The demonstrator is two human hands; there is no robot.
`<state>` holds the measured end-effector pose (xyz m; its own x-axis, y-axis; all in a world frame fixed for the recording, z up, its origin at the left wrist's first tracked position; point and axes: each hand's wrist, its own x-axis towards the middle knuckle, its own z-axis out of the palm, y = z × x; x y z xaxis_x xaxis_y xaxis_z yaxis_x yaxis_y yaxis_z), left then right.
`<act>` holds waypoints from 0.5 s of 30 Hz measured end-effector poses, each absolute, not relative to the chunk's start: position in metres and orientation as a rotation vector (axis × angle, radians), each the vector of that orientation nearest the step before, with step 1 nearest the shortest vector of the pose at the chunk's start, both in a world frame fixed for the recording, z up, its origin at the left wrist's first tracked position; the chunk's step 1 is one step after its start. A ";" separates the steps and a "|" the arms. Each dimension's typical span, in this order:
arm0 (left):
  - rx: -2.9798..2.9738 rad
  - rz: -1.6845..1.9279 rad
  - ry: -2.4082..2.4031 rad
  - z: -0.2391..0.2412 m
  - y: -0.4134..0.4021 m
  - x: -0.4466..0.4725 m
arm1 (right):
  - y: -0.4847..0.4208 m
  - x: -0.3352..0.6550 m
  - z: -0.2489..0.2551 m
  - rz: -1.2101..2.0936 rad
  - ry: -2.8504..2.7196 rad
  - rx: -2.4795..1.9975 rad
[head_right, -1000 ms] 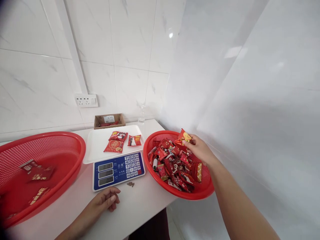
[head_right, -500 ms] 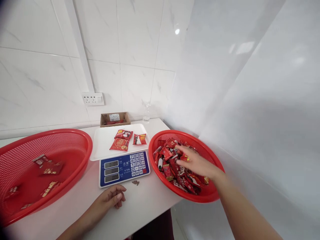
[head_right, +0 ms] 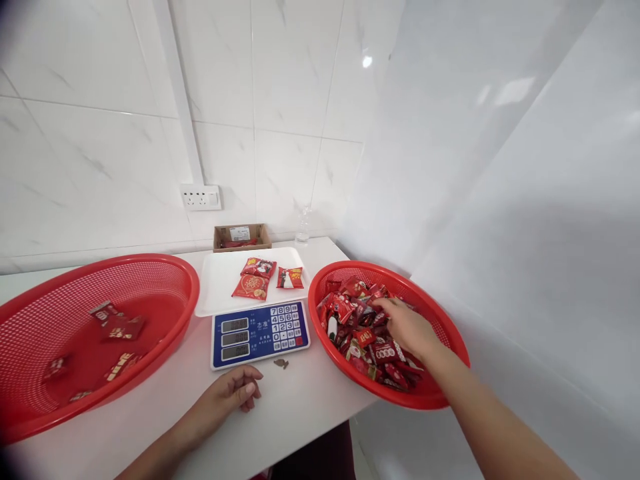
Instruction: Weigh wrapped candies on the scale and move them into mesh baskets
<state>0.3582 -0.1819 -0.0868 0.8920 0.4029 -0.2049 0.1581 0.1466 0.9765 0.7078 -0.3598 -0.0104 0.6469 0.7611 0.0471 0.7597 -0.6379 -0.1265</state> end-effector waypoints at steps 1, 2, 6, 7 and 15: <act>1.428 0.183 0.476 -0.087 -0.182 0.358 | -0.363 0.713 -0.006 -0.011 -1.215 -2.719; 1.427 0.177 0.474 -0.088 -0.182 0.358 | -0.366 0.716 -0.003 -0.026 -1.183 -2.709; 1.420 0.169 0.464 -0.090 -0.182 0.359 | -0.372 0.714 0.003 0.060 -1.277 -2.654; 1.414 0.175 0.464 -0.090 -0.182 0.359 | -0.369 0.709 0.003 0.082 -1.321 -2.631; 1.296 0.195 0.483 -0.099 -0.184 0.361 | -0.277 0.629 0.011 0.101 -1.536 -2.162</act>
<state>0.3614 -0.1835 -0.0986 0.8850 0.4030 -0.2334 0.1276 0.2721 0.9538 0.6286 -0.2773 0.0106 0.3665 0.9058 0.2127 0.8701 -0.2527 -0.4231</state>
